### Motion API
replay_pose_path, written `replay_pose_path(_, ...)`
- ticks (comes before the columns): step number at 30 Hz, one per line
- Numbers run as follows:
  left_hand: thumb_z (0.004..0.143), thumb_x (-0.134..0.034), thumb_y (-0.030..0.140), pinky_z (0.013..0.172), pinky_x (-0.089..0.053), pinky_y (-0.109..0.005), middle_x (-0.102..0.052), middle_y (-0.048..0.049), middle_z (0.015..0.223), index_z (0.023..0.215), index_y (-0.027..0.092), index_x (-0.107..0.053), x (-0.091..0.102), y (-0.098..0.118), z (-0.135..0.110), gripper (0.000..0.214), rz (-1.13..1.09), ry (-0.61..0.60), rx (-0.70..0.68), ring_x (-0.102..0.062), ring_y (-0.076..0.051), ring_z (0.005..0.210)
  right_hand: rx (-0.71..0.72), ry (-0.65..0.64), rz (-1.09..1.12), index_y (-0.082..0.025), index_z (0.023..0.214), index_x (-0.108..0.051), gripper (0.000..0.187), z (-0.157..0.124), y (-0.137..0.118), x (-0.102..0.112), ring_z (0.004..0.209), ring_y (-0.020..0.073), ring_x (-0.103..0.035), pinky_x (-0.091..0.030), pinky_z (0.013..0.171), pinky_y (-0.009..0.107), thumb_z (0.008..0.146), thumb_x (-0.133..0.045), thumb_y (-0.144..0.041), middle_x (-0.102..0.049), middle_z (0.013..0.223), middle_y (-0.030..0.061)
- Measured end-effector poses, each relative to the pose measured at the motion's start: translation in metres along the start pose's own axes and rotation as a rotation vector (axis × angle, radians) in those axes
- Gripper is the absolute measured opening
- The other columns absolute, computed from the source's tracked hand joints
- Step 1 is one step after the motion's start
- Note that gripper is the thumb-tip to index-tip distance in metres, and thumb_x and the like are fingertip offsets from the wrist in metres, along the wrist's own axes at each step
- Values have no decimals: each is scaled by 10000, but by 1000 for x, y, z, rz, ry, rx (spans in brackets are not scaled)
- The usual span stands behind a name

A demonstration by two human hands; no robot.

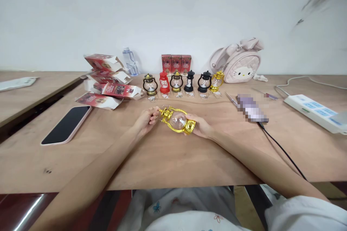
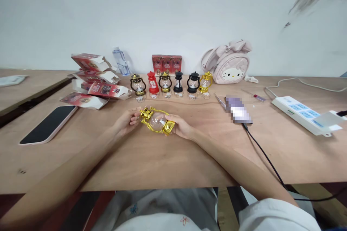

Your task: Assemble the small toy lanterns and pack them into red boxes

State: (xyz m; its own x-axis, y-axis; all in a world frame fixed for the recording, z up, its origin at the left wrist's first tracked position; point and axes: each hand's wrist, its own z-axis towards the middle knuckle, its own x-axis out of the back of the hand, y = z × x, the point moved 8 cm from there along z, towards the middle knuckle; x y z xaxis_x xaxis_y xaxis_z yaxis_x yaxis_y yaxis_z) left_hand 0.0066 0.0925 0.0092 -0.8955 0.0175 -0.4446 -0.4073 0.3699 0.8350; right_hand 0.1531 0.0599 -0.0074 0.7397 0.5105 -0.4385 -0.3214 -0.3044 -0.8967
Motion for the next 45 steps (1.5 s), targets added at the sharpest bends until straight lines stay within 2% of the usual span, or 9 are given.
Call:
replay_pose_path(6, 801, -520, 61, 305, -184, -93, -388, 74, 462, 692, 92, -579, 5, 21, -4, 128, 36, 2, -120, -272, -2, 329, 75, -15, -53, -189, 1030, -663, 407, -6, -5, -11, 778, 146, -606, -500, 658, 253, 700, -708, -422, -674, 989, 44)
replay_pose_path(12, 703, -706, 267, 620, -471, -199, -601, -6, 593, 708, 138, -679, -5, 66, -26, 132, 110, -163, -501, -569, -103, 619, 198, 97, -162, -229, 1074, -623, 437, -9, -10, -11, 977, 173, -581, -461, 823, 274, 676, -753, -352, -647, 1066, 17)
replay_pose_path(16, 777, -615, 334, 830, -460, -328, -696, -43, 730, 843, 201, -730, -19, 80, -55, 187, 487, -169, -816, -624, -177, 750, 288, 206, -204, -264, 1086, -588, 421, -8, -15, -3, 998, 166, -579, -459, 856, 280, 701, -739, -342, -650, 1060, -1)
replay_pose_path(19, 731, -651, 300, 944, -382, -406, -718, -49, 836, 901, 259, -735, -40, 68, -71, 194, 994, -196, -997, -606, -225, 867, 346, 293, -228, -295, 1130, -540, 502, -9, -20, 6, 992, 166, -585, -465, 857, 290, 679, -760, -320, -654, 1051, -10)
replay_pose_path(22, 710, -651, 264, 959, -346, -427, -721, -65, 887, 933, 277, -731, -55, 41, -68, 237, 1318, -331, -987, -591, -254, 948, 340, 344, -206, -309, 1175, -491, 619, -9, -20, 15, 938, 169, -596, -481, 807, 295, 633, -789, -287, -653, 1026, -6)
replay_pose_path(28, 748, -573, 206, 879, -371, -401, -705, -112, 994, 1018, 258, -713, -54, 24, -60, 309, 1386, -296, -994, -598, -258, 948, 320, 326, -190, -310, 1214, -452, 698, -7, -18, 23, 947, 167, -597, -485, 837, 313, 613, -803, -258, -636, 984, -12)
replay_pose_path(37, 778, -507, 165, 820, -386, -367, -650, -119, 1173, 1048, 263, -688, -65, 1, -67, 340, 1485, -489, -1094, -592, -250, 966, 343, 269, -492, -232, 1096, -502, 554, -5, -15, 13, 1026, 181, -592, -450, 929, 348, 633, -793, -320, -622, 1115, 42)
replay_pose_path(40, 786, -499, 169, 815, -394, -368, -657, -116, 1126, 1069, 242, -665, -58, 12, -64, 336, 1549, -354, -1151, -590, -252, 968, 388, 346, -570, -227, 1089, -513, 533, -8, -21, 17, 1064, 194, -580, -427, 962, 370, 641, -784, -326, -625, 1142, 49)
replay_pose_path(45, 807, -452, 171, 865, -408, -434, -612, -159, 1158, 1048, 150, -637, -30, 45, -43, 304, 1755, 140, -1125, -542, -307, 1059, 376, 604, -690, -228, 1068, -529, 508, -16, -29, 38, 988, 209, -598, -428, 935, 408, 636, -777, -322, -643, 1090, 46)
